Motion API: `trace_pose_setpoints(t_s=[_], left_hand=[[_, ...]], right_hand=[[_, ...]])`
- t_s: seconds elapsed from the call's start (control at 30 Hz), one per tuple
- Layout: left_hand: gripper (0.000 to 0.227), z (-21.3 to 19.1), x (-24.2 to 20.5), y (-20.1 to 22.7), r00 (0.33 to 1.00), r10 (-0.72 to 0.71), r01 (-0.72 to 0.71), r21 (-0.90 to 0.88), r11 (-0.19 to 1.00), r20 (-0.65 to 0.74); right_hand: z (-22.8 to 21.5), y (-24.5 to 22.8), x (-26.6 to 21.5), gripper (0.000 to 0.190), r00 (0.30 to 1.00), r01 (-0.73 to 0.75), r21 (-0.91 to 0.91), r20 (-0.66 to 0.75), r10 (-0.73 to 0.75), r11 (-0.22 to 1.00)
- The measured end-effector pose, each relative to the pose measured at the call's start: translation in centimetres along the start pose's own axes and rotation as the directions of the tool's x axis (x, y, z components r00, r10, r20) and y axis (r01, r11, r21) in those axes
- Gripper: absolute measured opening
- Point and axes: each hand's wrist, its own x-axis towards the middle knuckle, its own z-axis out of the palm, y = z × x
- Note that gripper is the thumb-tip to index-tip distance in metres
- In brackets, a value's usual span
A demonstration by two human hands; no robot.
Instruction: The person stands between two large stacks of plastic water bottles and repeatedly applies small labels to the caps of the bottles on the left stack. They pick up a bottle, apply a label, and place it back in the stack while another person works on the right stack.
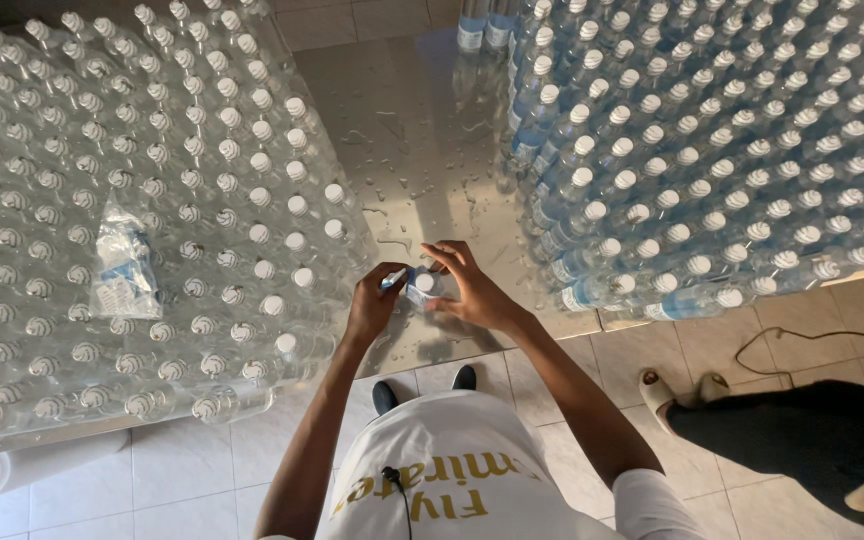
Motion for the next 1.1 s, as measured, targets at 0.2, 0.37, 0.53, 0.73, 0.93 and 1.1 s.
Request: trace_pose_setpoints(t_s=[0.2,0.37,0.53,0.73,0.93,1.1], left_hand=[[0.023,0.4,0.1,-2.5,0.987,-0.158,0.156,-0.081,0.984,-0.008],[0.021,0.3,-2.3,-0.9,0.960,-0.276,0.253,-0.263,0.931,-0.052],[0.022,0.9,-4.5,-1.5,0.939,-0.327,0.267,-0.376,0.887,-0.105],[0.027,2.0,-5.5,-3.5,0.918,-0.386,0.337,-0.342,0.877,-0.087],[0.029,4.3,-5.6,-8.8,0.897,-0.439,0.398,-0.356,0.846,-0.041],[0.038,6.4,-5.2,-12.5,0.882,-0.471,0.424,-0.397,0.814,-0.024]], right_hand=[[2.1,2.1,0.8,0.109,0.999,0.009,0.118,0.048,-0.015,0.993],[3.4,3.9,-0.2,0.120,0.995,-0.099,0.225,0.052,0.090,0.969],[4.6,6.6,-0.7,0.119,0.982,-0.186,0.301,0.083,0.169,0.935],[6.7,9.6,-1.1,0.124,0.965,-0.257,0.312,0.125,0.229,0.915],[7.0,9.2,-0.7,0.116,0.950,-0.311,0.314,0.136,0.282,0.897],[8.1,9.9,-1.3,0.115,0.927,-0.375,0.402,0.135,0.350,0.836]])
